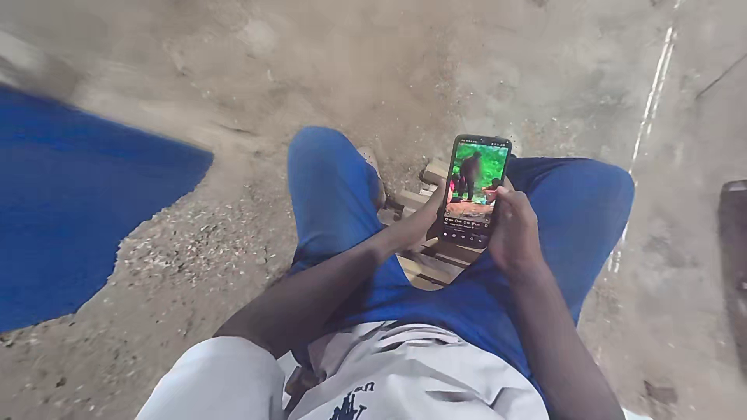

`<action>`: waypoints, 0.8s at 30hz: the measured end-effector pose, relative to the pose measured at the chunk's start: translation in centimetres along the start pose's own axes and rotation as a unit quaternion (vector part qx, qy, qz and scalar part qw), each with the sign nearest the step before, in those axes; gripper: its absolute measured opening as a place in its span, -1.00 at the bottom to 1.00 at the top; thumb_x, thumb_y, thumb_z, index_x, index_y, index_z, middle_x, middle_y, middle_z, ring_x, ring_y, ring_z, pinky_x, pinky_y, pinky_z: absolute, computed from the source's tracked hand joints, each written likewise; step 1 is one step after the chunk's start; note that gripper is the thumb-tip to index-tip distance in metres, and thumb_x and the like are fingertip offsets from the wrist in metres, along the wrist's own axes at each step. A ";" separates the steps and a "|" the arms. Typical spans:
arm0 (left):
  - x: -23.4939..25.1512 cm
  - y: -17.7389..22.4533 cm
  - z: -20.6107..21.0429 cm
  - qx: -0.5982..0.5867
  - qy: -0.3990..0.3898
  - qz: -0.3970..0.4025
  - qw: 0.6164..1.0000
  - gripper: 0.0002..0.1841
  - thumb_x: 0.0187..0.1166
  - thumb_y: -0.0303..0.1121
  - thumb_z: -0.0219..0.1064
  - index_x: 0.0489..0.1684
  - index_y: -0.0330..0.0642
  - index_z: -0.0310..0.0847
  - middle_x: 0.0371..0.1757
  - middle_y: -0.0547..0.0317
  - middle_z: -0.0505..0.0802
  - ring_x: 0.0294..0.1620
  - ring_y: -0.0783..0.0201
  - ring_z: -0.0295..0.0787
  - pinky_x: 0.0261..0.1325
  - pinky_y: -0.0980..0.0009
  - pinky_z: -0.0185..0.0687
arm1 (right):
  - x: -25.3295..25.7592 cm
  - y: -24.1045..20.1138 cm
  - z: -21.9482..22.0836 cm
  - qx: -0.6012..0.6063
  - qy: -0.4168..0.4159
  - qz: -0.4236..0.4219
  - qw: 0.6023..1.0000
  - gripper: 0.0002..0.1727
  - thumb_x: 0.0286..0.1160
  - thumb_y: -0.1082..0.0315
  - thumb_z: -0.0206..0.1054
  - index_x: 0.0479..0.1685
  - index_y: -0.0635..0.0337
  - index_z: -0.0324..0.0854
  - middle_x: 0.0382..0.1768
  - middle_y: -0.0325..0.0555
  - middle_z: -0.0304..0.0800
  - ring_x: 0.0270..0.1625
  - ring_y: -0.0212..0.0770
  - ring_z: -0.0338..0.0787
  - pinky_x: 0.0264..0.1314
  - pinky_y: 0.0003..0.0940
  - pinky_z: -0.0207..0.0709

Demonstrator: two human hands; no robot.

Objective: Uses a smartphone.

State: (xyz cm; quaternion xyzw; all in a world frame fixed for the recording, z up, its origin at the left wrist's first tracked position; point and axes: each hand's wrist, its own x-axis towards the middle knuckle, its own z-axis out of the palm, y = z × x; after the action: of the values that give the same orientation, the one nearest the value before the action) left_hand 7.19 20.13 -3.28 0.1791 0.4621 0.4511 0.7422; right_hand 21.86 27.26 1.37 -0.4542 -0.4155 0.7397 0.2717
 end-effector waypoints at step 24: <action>0.0 0.1 0.0 0.007 -0.001 -0.005 1.000 -0.19 0.75 0.28 -0.60 0.54 -0.02 0.39 0.19 0.15 0.80 0.24 0.30 0.75 0.30 0.27 0.70 | -0.1 0.0 -0.2 0.010 -0.029 -0.007 0.999 -0.43 0.60 0.06 -0.08 0.62 -0.17 0.31 0.23 -0.33 0.73 0.23 -0.41 0.74 0.24 -0.35 0.68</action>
State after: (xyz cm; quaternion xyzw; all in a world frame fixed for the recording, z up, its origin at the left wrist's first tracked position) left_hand 7.13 20.21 -3.27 0.1824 0.4653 0.4442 0.7436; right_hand 22.04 27.26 1.40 -0.4264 -0.4190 0.7550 0.2694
